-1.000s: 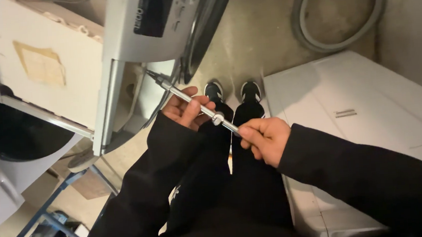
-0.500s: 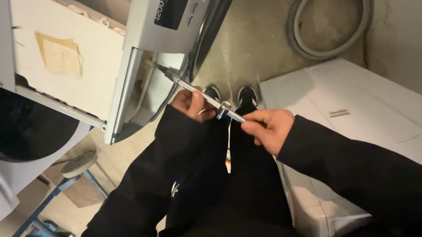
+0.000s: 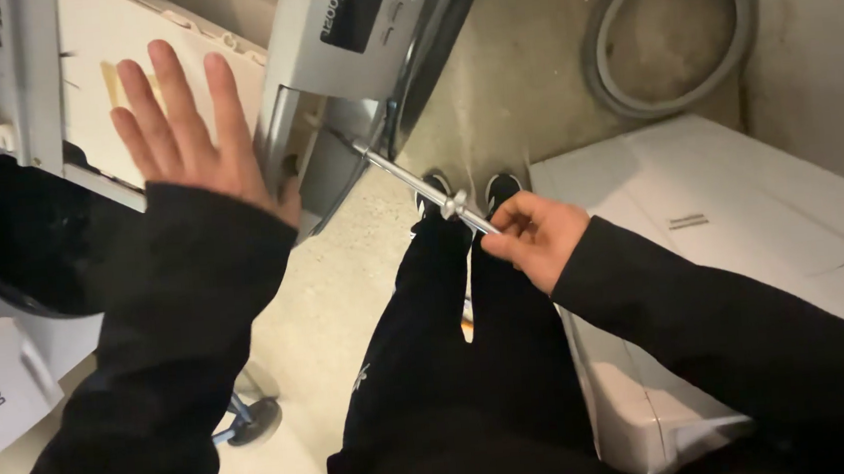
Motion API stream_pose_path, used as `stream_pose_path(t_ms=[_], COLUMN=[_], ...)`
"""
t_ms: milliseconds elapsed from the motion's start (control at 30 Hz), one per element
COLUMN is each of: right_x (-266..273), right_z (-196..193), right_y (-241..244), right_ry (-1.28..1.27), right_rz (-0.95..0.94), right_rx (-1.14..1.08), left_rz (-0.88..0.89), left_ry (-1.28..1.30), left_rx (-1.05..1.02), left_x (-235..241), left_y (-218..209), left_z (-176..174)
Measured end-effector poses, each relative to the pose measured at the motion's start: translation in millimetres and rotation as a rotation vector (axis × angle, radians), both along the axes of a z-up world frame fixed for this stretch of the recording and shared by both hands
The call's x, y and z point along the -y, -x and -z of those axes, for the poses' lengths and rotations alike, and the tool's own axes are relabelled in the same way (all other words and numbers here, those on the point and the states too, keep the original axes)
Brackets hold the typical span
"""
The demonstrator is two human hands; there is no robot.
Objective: Repairing a washing machine by using a socket wrench to manipulate internal components.
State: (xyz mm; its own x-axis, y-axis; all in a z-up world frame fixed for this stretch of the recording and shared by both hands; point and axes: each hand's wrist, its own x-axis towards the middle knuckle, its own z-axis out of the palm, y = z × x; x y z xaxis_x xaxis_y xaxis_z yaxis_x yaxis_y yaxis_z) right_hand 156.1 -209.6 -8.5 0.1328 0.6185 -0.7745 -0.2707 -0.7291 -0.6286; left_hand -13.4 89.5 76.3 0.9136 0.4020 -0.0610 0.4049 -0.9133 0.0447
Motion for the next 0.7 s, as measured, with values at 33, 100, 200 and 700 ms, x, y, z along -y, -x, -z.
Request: stream_pose_path(t_ms=[33,100,200,700], right_x=[-1.9,-4.9,-8.0,-7.0], right_z=[-3.3,-9.1,-14.1,-14.9], right_y=[-1.2,-3.6,-5.8,-5.1], right_ry=[-0.001,0.094,0.113,0.052], right_rz=[0.001,-0.091,-0.143,-0.180], right_rx=[-0.001,0.074,0.099,0.226], left_rz=[0.001,-0.109,-0.111,-0.017], left_ry=[-0.001,0.051,0.134,-0.004], left_rx=[-0.001,-0.122,-0.122,-0.032], left_x=[1.1,2.6,-2.5,1.9], left_y=[4.9,12.9,18.2,23.7], left_z=[9.3,29.5,40.9,60.8])
